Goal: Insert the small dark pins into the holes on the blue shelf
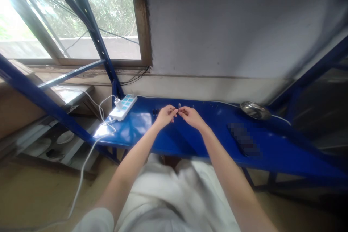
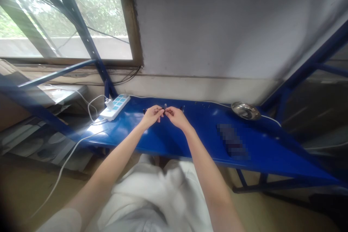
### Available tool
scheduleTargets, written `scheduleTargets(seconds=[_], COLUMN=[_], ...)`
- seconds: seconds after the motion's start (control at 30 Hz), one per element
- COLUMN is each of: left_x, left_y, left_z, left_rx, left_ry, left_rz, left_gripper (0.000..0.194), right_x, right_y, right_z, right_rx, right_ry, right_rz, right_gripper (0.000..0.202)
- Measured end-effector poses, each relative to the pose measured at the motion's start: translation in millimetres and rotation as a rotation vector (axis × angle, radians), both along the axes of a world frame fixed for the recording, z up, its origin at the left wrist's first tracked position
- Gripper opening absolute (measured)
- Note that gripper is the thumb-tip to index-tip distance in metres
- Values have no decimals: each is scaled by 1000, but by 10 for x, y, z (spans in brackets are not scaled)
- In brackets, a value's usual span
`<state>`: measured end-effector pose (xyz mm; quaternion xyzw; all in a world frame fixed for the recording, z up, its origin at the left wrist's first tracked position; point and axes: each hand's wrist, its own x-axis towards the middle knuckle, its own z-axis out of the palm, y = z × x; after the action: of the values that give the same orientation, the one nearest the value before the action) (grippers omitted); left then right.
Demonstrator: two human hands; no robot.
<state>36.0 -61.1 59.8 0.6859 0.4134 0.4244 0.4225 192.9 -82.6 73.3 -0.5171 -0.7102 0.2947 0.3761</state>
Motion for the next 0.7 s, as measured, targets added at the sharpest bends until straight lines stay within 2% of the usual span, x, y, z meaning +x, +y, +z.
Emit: scheduleTargets(seconds=[0.13, 0.37, 0.53, 0.7], left_x=[27, 36, 48, 97], left_y=[14, -3, -13, 7], left_z=[-77, -215, -307, -430], left_rx=[37, 76, 57, 38], left_ry=[-1, -19, -40, -42], left_rz=[14, -14, -36, -6], left_gripper=[24, 25, 25, 20], right_x=[-15, 16, 24, 37], right_y=[20, 26, 58, 129], right_z=[-12, -47, -148, -320], right_rx=[-23, -25, -49, 44], right_ry=[-36, -52, -44, -58], right_rz=[-11, 84, 87, 27], right_gripper=[15, 12, 14, 21])
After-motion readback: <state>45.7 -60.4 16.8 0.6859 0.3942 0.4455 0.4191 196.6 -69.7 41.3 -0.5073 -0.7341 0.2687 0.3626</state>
